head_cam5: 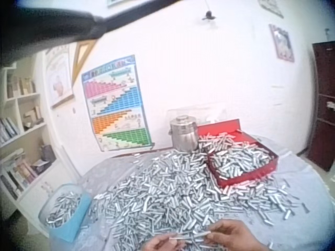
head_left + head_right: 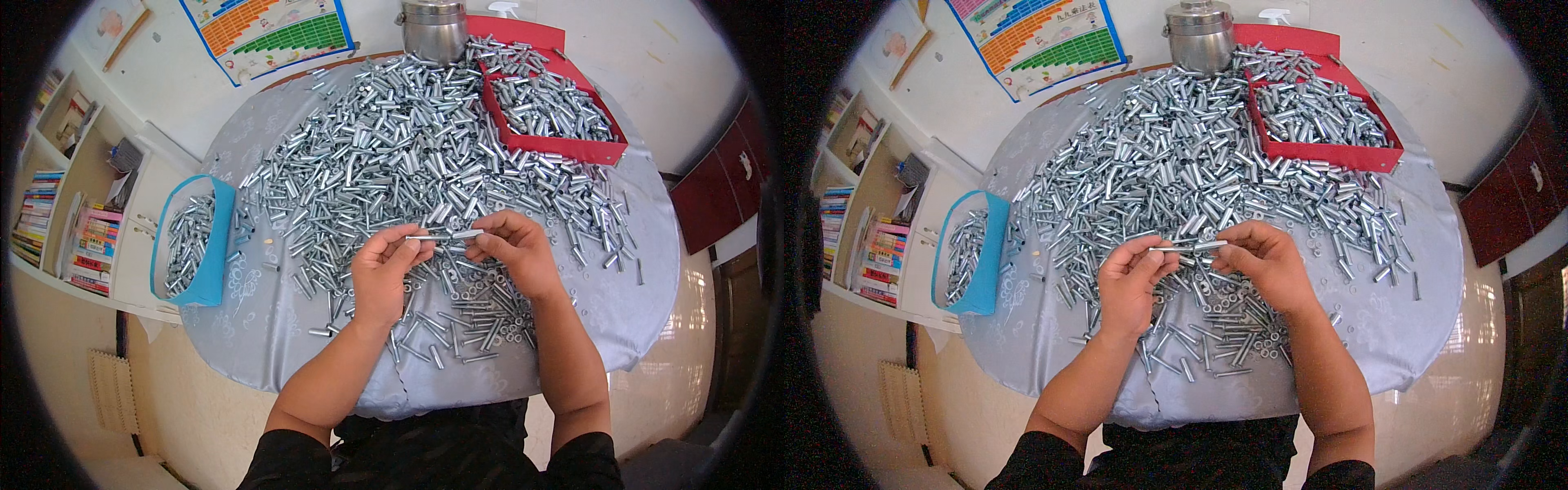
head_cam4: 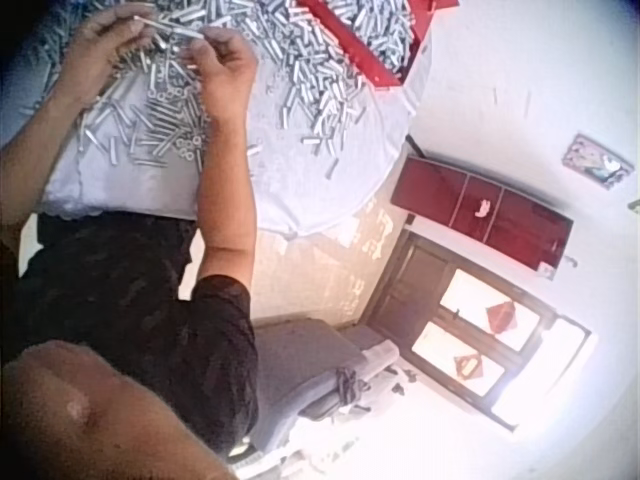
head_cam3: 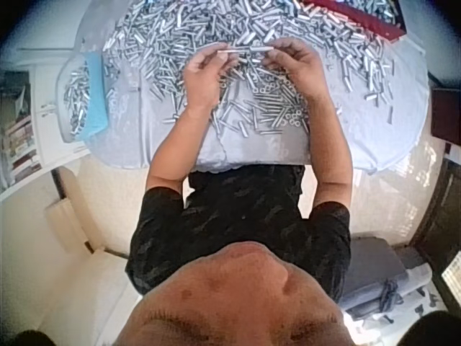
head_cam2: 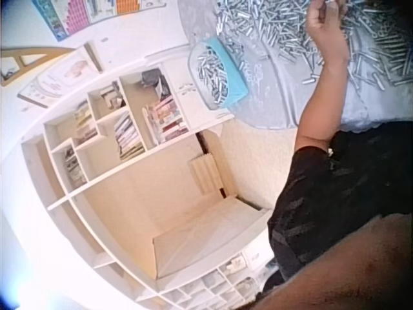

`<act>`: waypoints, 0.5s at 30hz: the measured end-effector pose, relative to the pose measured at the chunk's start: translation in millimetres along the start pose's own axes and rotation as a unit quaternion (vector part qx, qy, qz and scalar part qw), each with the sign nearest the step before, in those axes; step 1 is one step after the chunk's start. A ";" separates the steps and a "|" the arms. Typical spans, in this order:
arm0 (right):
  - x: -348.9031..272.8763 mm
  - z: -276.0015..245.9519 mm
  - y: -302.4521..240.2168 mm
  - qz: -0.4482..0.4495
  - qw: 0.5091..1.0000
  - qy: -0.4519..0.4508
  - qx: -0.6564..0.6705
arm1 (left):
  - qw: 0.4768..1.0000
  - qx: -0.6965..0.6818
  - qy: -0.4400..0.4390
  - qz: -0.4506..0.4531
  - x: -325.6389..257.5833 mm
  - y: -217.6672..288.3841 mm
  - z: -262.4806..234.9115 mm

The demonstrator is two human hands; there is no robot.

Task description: The person repeatedly picks up metal bolts and washers from a large pile on a table. They thread the washers onto the bolts by hand and place the assembled fasteners into a red tray. The process is continuous and repetitive throughout the clip.

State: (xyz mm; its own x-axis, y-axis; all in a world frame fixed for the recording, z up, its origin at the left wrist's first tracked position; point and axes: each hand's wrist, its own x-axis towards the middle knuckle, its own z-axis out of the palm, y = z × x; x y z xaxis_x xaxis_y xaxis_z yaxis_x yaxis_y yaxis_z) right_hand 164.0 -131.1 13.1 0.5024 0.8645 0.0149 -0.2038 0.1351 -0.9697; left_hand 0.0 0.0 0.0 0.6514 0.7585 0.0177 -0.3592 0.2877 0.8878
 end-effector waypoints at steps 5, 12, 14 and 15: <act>-1.3 5.2 2.8 -0.010 1.000 -0.009 0.001 | 1.000 0.018 0.020 -0.002 1.1 4.7 -3.2; -1.8 1.2 0.5 -0.006 1.000 -0.004 -0.009 | 1.000 0.002 0.011 0.006 1.1 0.2 0.5; -1.4 1.4 1.8 -0.007 1.000 -0.005 -0.009 | 1.000 0.002 0.011 0.010 1.0 0.6 -0.1; -1.3 1.2 2.1 -0.008 1.000 -0.005 -0.010 | 1.000 0.002 0.011 0.012 1.1 0.6 0.0</act>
State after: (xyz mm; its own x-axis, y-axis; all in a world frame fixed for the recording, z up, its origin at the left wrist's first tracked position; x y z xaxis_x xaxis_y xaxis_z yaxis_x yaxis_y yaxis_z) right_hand 162.0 -131.3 11.3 0.4966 0.8674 0.0319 -0.1796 0.1387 -0.9739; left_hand 0.5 1.1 0.6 0.6282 0.7775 0.0294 -0.3717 0.2667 0.8892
